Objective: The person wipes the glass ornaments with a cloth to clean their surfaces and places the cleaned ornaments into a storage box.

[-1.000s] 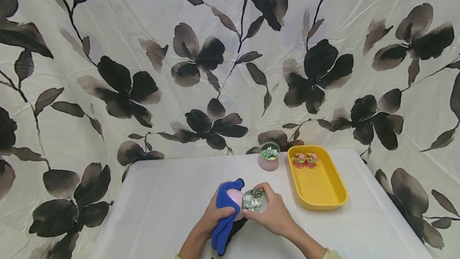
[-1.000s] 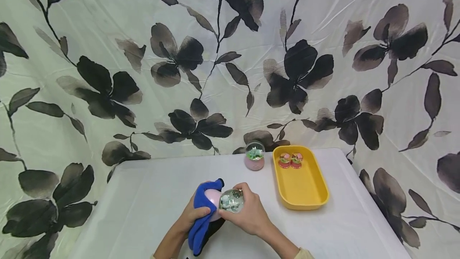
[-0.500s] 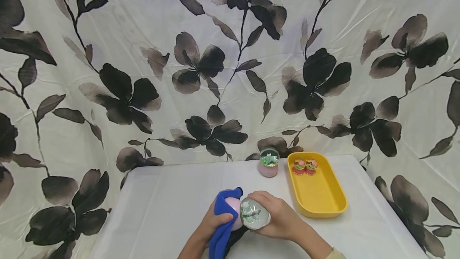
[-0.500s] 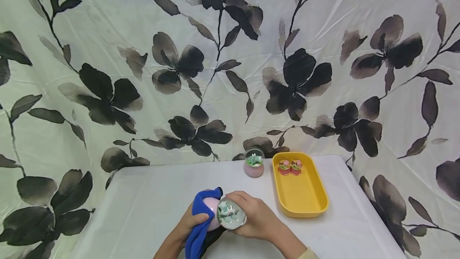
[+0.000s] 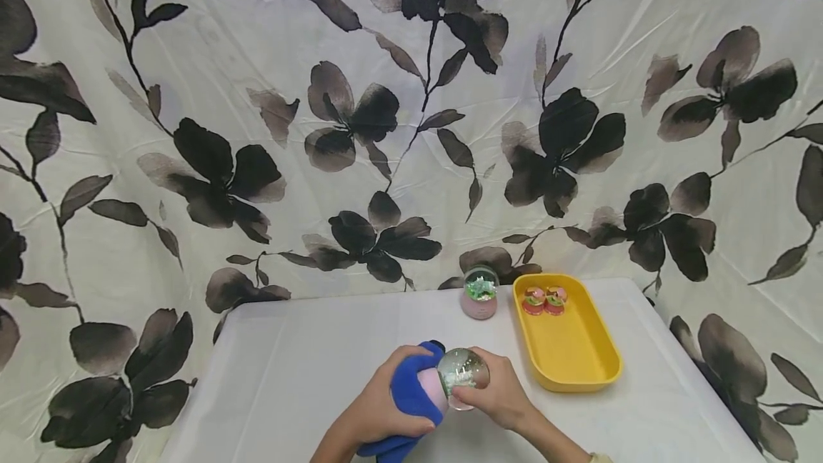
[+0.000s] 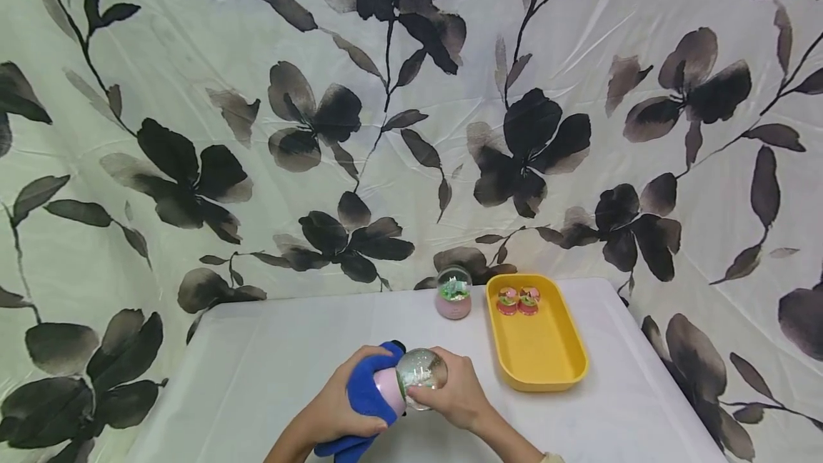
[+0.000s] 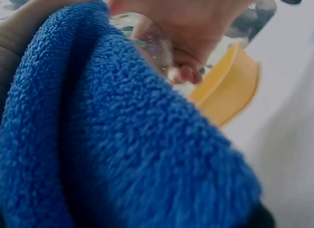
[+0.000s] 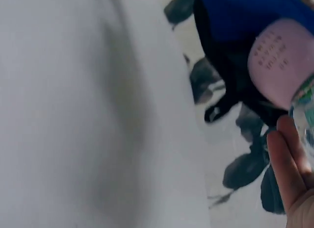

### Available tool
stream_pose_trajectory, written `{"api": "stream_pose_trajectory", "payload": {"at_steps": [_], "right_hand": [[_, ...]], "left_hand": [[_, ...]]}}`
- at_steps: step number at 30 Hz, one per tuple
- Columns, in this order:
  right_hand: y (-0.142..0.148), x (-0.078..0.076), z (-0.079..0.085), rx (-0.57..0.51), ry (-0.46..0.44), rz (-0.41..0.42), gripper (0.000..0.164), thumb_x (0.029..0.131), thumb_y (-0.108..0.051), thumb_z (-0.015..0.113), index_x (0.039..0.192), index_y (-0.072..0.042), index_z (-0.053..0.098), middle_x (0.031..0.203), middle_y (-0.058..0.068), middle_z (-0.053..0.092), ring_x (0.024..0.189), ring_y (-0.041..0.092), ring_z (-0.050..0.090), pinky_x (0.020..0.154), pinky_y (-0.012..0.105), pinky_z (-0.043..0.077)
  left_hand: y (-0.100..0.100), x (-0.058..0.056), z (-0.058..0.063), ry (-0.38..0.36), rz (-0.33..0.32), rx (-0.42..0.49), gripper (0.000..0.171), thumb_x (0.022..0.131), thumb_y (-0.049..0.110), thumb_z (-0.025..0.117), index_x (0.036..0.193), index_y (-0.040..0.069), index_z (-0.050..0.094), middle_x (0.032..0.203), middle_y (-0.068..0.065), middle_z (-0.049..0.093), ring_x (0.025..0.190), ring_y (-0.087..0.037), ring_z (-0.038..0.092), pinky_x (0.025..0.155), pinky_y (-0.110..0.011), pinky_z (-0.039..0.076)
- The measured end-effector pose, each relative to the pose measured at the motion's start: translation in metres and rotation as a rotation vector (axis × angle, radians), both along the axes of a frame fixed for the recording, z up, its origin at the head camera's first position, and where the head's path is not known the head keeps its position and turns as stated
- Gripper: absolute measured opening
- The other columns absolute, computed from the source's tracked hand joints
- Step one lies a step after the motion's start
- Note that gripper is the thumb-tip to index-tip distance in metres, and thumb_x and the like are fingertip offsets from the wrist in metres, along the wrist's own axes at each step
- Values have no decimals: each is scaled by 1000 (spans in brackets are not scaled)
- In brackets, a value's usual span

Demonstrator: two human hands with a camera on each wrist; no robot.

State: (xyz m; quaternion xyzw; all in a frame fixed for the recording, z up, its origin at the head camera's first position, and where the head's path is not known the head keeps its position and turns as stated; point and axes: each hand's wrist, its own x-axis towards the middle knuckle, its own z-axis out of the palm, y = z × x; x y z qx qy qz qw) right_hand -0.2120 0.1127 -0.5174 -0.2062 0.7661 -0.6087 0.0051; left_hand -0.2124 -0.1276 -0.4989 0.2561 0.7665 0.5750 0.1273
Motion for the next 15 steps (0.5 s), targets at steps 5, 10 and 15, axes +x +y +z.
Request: {"api": "stream_pose_trajectory", "payload": {"at_steps": [5,10,15], "right_hand": [[-12,14,8,-69,-272,-121,46,90,-29,65,118,7,60,81,11,68,66,29,68,51,40,55],[-8,19,16,120,-46,-101,60,78,-34,80,127,-11,53,104,-1,66,84,14,64,67,31,54],[6,13,18,140,279,161,88,71,-24,88,143,-21,37,133,0,50,108,17,57,84,34,52]], "left_hand": [[2,6,-7,64,43,17,96,59,26,93,139,33,41,129,-4,51,106,-28,55,77,-39,51],[2,4,-20,18,-1,247,86,64,16,86,138,16,43,126,-13,53,107,-31,56,82,-41,51],[-5,2,-27,-127,-94,419,80,70,23,79,139,6,39,126,-18,51,110,-32,52,90,-45,47]]}}
